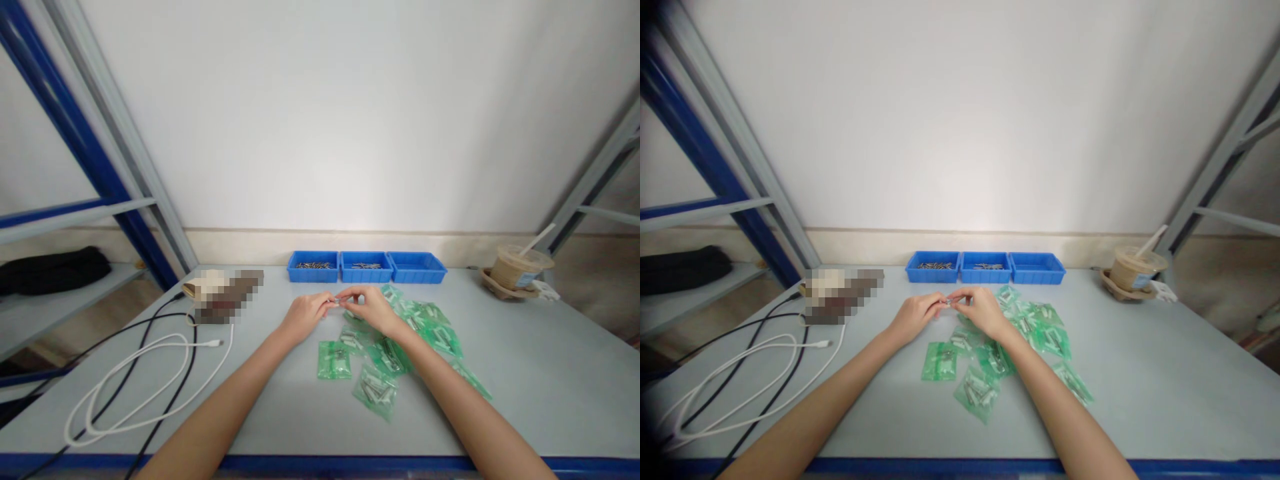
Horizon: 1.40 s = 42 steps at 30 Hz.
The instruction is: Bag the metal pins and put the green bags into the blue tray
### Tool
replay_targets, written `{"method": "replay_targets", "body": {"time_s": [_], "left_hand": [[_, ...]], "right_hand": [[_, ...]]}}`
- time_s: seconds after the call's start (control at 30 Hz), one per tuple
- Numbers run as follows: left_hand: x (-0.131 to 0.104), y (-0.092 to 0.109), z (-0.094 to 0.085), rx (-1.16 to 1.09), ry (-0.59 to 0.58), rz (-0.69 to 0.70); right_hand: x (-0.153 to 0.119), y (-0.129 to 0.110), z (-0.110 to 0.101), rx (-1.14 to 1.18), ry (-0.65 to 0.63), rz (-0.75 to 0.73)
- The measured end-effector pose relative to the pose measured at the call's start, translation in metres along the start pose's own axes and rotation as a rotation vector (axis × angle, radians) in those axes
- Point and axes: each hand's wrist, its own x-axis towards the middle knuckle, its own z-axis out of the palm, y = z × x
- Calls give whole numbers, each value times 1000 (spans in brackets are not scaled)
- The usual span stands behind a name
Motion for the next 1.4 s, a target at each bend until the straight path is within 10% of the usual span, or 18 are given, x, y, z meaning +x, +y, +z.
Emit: {"method": "replay_targets", "body": {"time_s": [0.3,1.4], "left_hand": [[1,3,2,-246,-96,-21],[0,-1,7,34,-47,55]], "right_hand": [[-7,-7,2,-573,15,-197],[-2,7,2,-178,-140,-56]]}}
